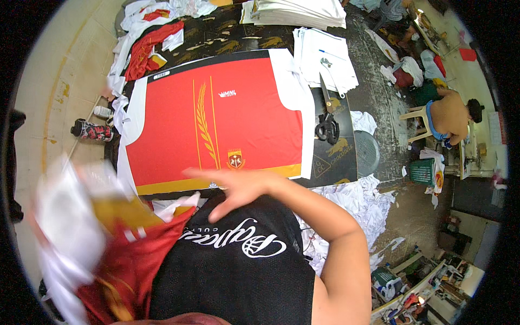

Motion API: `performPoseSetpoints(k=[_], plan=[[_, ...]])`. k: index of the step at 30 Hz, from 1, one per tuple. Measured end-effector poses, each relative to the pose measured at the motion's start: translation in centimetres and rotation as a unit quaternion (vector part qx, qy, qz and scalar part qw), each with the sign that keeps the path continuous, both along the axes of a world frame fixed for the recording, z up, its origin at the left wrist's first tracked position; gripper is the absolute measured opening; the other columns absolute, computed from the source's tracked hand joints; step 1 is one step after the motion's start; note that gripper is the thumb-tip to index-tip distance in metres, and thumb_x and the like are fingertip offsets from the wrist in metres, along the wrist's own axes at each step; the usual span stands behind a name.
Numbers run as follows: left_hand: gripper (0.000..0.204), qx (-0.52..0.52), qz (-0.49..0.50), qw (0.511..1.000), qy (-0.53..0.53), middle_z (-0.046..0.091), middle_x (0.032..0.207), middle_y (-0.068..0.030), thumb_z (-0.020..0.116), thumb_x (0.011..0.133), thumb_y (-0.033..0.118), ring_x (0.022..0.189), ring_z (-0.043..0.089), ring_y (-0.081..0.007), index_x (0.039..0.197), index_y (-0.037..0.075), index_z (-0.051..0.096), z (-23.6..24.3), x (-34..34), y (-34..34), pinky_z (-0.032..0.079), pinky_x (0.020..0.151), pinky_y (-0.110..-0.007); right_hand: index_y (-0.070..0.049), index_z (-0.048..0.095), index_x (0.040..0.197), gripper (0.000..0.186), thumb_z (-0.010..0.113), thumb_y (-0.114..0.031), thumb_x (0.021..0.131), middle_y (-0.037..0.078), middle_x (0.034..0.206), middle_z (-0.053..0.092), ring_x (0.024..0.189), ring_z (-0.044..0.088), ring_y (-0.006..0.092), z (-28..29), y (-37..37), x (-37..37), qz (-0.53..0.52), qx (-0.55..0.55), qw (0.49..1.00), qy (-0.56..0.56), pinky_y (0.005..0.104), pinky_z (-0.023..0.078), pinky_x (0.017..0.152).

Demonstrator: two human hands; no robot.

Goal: The person repeatedly lays a red and white jersey on a table, places a white sheet of paper over it, and uses large scissors to cut the paper along the jersey's outline. The person then folds the cut paper and stacks it with other cut pieces.

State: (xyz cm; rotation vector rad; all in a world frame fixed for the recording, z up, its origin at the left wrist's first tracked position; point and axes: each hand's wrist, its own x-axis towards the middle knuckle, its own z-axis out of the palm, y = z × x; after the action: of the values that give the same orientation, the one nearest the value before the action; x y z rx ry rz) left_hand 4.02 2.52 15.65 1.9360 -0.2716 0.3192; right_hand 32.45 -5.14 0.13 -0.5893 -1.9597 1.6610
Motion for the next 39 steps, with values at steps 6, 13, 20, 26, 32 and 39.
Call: performPoseSetpoints(k=[6, 13, 20, 26, 32, 39], plan=[[0.023, 0.107, 0.554, 0.825, 0.039, 0.074, 0.112, -0.0109, 0.068, 0.1, 0.015, 0.092, 0.071, -0.0198, 0.115, 0.0, 0.076, 2.4, -7.0, 9.9, 0.056, 0.084, -0.036, -0.003, 0.069, 0.103, 0.021, 0.071, -0.024, 0.104, 0.002, 0.088, 0.065, 0.083, 0.059, 0.0096, 10.2, 0.2, 1.5, -0.16, -0.095, 0.975, 0.123, 0.0359, 0.05, 0.072], [0.032, 0.231, 0.62, 0.746, -0.076, 0.074, 0.125, -0.0114, 0.069, 0.104, 0.021, 0.109, 0.069, -0.0181, 0.123, -0.004, 0.073, 8.6, -19.0, 15.3, 0.053, 0.099, -0.033, 0.003, 0.069, 0.106, 0.038, 0.082, -0.012, 0.073, 0.005, 0.091, 0.068, 0.086, 0.066, 0.016, 16.8, -2.2, 21.4, -0.348, 0.106, 0.924, -0.12, 0.0341, 0.053, 0.081], [0.036, 0.216, 0.823, 0.525, -0.019, 0.072, 0.125, -0.0046, 0.06, 0.108, 0.026, 0.111, 0.063, -0.0103, 0.14, 0.014, 0.07, 11.6, -24.4, 31.6, 0.052, 0.096, -0.029, 0.002, 0.065, 0.106, 0.015, 0.069, -0.01, 0.097, 0.004, 0.085, 0.059, 0.083, 0.055, 0.0127, 20.6, 10.0, 27.5, -0.482, 0.32, 0.725, -0.374, 0.0307, 0.047, 0.078], [0.036, 0.194, 0.775, 0.601, -0.017, 0.07, 0.135, -0.0068, 0.057, 0.109, 0.017, 0.121, 0.064, -0.0153, 0.141, 0.003, 0.066, 4.1, -35.6, 22.0, 0.049, 0.105, -0.03, 0.001, 0.07, 0.101, 0.015, 0.074, -0.001, 0.087, 0.007, 0.093, 0.065, 0.092, 0.058, 0.0194, 16.8, 3.0, 31.3, -0.453, 0.401, 0.7, -0.381, 0.0301, 0.047, 0.083], [0.034, 0.212, 0.787, 0.558, 0.156, 0.07, 0.105, -0.0016, 0.049, 0.112, 0.017, 0.096, 0.067, -0.0126, 0.139, 0.013, 0.071, -20.1, -33.7, 10.9, 0.054, 0.088, -0.028, -0.008, 0.081, 0.111, 0.03, 0.078, 0.006, 0.085, 0.003, 0.093, 0.06, 0.085, 0.058, 0.0172, -2.6, -2.1, 28.2, -0.527, 0.233, 0.736, -0.355, 0.0325, 0.049, 0.078], [0.035, -0.356, 0.792, 0.49, -0.079, 0.068, 0.132, -0.0121, 0.057, 0.109, 0.019, 0.119, 0.066, -0.0211, 0.14, 0.006, 0.067, -36.0, -29.0, 4.4, 0.055, 0.101, -0.037, -0.003, 0.074, 0.13, 0.029, 0.063, -0.019, 0.109, 0.001, 0.083, 0.066, 0.073, 0.06, 0.0085, -18.5, -4.7, 21.8, -0.596, -0.136, 0.745, -0.267, 0.0241, 0.05, 0.067]])
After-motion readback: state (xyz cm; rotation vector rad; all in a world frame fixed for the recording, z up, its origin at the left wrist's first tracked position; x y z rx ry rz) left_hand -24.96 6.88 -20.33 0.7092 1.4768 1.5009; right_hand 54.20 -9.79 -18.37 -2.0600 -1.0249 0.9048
